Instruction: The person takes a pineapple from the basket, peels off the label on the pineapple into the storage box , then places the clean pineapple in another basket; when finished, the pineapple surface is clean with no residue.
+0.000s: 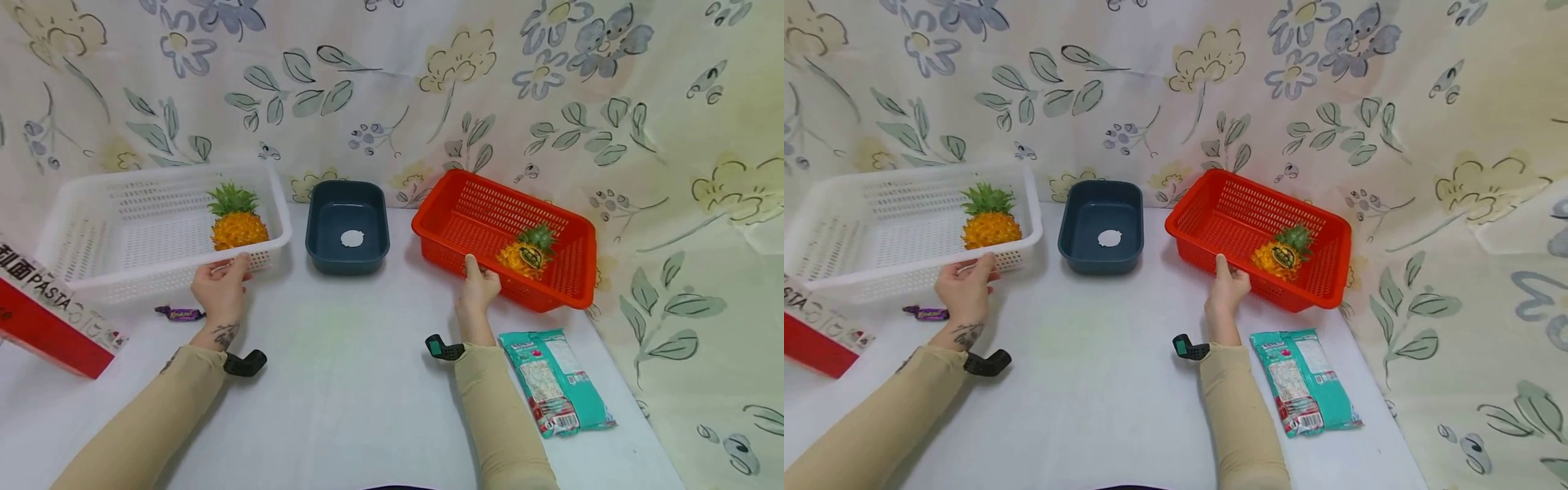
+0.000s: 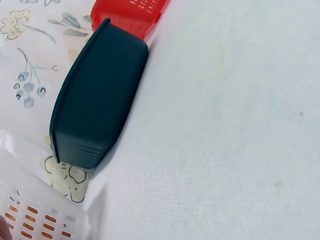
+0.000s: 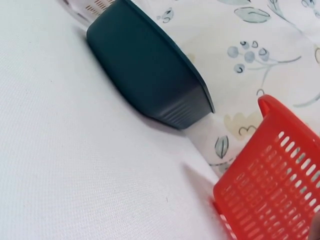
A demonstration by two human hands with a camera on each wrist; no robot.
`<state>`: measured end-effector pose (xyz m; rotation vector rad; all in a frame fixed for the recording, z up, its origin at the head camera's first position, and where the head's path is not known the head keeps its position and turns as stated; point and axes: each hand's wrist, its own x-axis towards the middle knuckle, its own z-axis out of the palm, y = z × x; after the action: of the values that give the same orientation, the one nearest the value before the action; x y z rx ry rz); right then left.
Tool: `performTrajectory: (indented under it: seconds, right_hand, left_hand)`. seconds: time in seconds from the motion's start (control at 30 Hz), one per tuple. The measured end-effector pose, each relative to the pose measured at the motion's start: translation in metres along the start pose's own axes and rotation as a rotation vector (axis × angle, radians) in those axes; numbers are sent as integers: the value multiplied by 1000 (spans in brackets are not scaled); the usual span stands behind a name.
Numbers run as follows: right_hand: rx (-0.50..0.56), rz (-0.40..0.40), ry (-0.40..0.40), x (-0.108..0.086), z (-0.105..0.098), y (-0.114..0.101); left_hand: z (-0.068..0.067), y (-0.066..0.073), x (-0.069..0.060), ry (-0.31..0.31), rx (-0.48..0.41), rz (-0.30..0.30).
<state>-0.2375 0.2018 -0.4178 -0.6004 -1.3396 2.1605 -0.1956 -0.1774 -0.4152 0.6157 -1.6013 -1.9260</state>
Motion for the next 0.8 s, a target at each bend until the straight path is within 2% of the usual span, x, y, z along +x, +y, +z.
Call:
performTrajectory:
  seconds: [0.13,0.2,0.43,0.6,0.7,0.8]
  right_hand:
    - [2,6,5,-1,0,-1]
    - [-3,14,11,-1,0,-1]
    - [-6,32,20,-2,2,0]
    - [-6,32,42,-3,4,1]
    - [-94,65,38,-6,5,-1]
    - [-233,136,-48,-13,9,-4]
  left_hand:
    - [4,-3,3,68,-48,52]
    - [5,-4,4,92,-75,56]
    - [6,-4,4,124,-120,38]
    - [5,-3,5,123,-132,0]
    - [5,-3,5,114,-134,-13]
    - [5,-3,5,109,-146,-11]
